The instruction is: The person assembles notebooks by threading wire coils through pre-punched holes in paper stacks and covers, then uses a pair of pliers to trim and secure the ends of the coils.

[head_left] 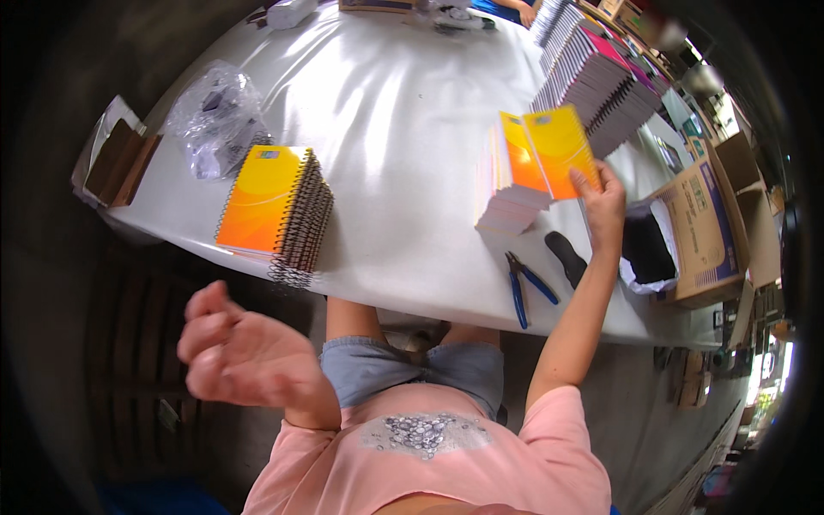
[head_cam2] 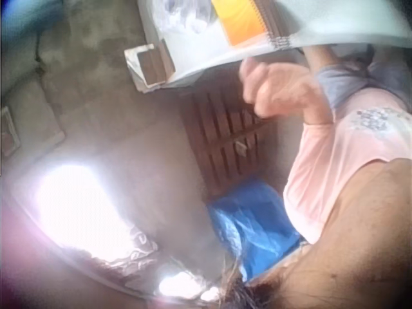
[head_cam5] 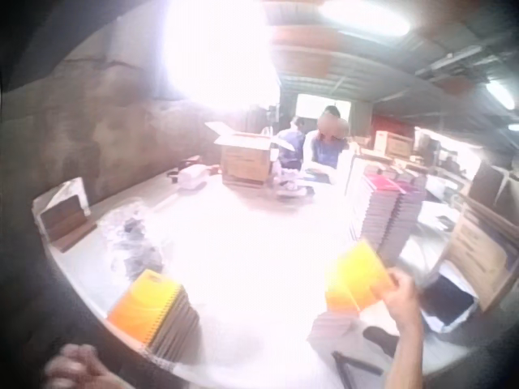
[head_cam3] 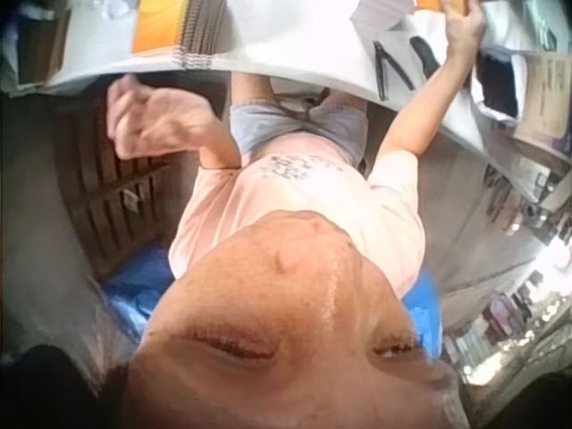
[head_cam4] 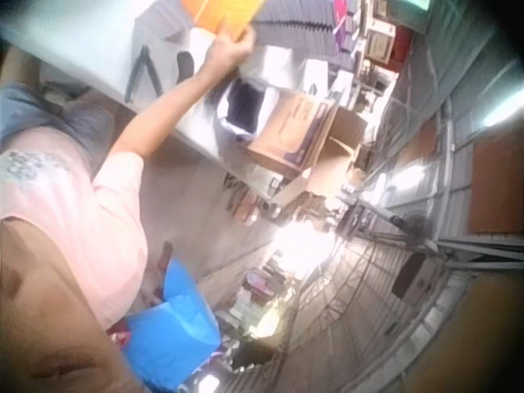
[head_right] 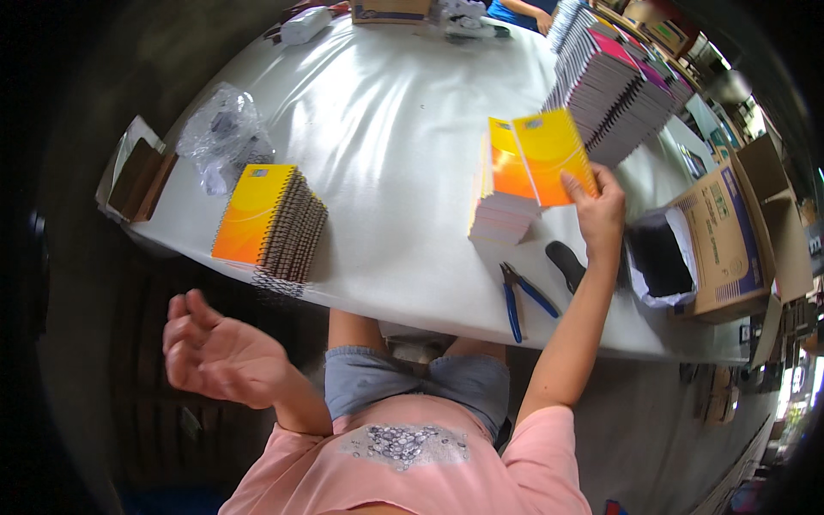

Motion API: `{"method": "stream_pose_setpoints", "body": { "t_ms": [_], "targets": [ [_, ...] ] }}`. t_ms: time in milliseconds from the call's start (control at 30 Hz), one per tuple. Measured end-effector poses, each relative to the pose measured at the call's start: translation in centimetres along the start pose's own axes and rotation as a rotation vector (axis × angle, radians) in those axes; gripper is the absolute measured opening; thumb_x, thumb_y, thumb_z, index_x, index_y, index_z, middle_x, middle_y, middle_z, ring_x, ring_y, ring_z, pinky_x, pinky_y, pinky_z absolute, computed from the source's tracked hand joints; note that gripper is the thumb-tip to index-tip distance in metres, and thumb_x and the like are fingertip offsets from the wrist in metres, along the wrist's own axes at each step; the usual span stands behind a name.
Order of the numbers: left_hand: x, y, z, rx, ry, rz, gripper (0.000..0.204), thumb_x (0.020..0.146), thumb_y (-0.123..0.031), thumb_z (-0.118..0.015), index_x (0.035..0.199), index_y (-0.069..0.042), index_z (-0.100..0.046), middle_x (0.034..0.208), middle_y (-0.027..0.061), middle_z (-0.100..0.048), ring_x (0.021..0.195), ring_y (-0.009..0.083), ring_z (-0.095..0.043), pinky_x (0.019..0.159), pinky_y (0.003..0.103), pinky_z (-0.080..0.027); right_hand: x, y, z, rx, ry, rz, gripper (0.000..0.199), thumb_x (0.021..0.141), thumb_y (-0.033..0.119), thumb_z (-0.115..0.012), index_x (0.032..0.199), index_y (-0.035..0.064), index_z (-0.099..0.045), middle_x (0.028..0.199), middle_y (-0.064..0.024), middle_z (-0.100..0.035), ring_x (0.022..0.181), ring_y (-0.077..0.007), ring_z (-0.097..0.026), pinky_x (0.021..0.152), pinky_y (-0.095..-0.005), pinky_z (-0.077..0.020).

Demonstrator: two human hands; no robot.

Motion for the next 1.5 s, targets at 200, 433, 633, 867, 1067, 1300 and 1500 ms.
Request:
{"method": "stream_pose_setpoints", "body": {
  "t_ms": [200,433,633,867,1067,1300,1500],
  "targets": [
    [-6.5,-4.6,-12.8,-0.026,0.775,-0.021,0.031,0.08,-0.029,-0.063,0.107,-0.014,-0.057,0.115,0.0101,-0.053,0.104,0.0294,-0.055,0.097,0.049,-0.035,-7.9,5.2,-2.4,0.163,0.055,0.08,0.024,0.077,0.001,-0.07,0.099,0.0004,-0.061,0.089,-0.008,-0.068,0.084,-0.0086,-0.062,0.076,-0.0261,-0.0496],
    [-19.9,2.7,-16.8,0.391,1.168,-0.07,0.041,0.079,-0.045,-0.065,0.107,-0.016,-0.059,0.1,0.0068,-0.051,0.118,0.0312,-0.04,0.098,0.068,-0.01,-14.0,2.1,-9.8,0.059,0.528,0.13,0.045,0.071,0.002,-0.069,0.115,0.0067,-0.058,0.111,-0.0163,-0.063,0.103,-0.0215,-0.062,0.088,-0.0344,-0.048],
    [-19.8,1.6,-17.8,0.234,1.022,0.097,0.058,0.064,-0.058,-0.072,0.092,-0.011,-0.056,0.091,0.0093,-0.046,0.114,0.0329,-0.039,0.097,0.065,-0.015,-1.8,-11.8,3.8,-0.313,-0.039,-0.145,0.041,0.081,0.01,-0.062,0.121,0.0059,-0.053,0.113,-0.018,-0.06,0.103,-0.0282,-0.059,0.087,-0.0376,-0.046],
    [-19.7,2.6,-18.3,0.306,0.927,0.109,0.048,0.057,-0.047,-0.075,0.075,-0.013,-0.049,0.088,0.0085,-0.045,0.105,0.0298,-0.044,0.086,0.055,-0.025,2.5,-16.9,-1.6,-0.945,0.18,0.044,0.037,0.083,0.014,-0.059,0.12,0.013,-0.058,0.105,-0.017,-0.054,0.099,-0.0331,-0.056,0.086,-0.0424,-0.0432],
    [-18.7,2.7,-16.8,0.379,0.902,0.01,0.047,0.057,-0.048,-0.075,0.076,-0.013,-0.05,0.085,0.0053,-0.045,0.094,0.026,-0.047,0.081,0.049,-0.027,-1.2,-1.8,1.7,-0.577,-0.156,0.366,0.041,0.086,0.004,-0.056,0.126,0.0129,-0.054,0.092,-0.0114,-0.053,0.079,-0.0233,-0.053,0.076,-0.033,-0.0438],
    [-19.0,2.9,-16.8,0.381,0.915,0.041,0.051,0.058,-0.052,-0.075,0.078,-0.013,-0.05,0.088,0.0049,-0.046,0.096,0.0247,-0.045,0.083,0.05,-0.027,-12.3,0.9,-5.9,-0.022,0.404,0.107,0.013,0.082,0.007,-0.065,0.094,0.0014,-0.067,0.088,-0.0118,-0.068,0.076,-0.0162,-0.061,0.072,-0.0269,-0.0472],
    [-19.3,3.3,-17.1,0.426,0.938,0.02,0.055,0.055,-0.057,-0.074,0.079,-0.014,-0.05,0.089,0.0038,-0.046,0.096,0.0241,-0.044,0.083,0.049,-0.025,-12.7,-0.1,-6.3,0.196,0.255,0.051,0.013,0.08,0.006,-0.067,0.093,0.0008,-0.067,0.085,-0.0088,-0.066,0.081,-0.0157,-0.062,0.074,-0.0261,-0.0472]
  ]
}}
Point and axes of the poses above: each hand's wrist, its own x-axis towards the middle knuckle, its own z-axis out of the back of the hand, y = z × x, the point moved 10 cm from there along x, towards the middle knuckle
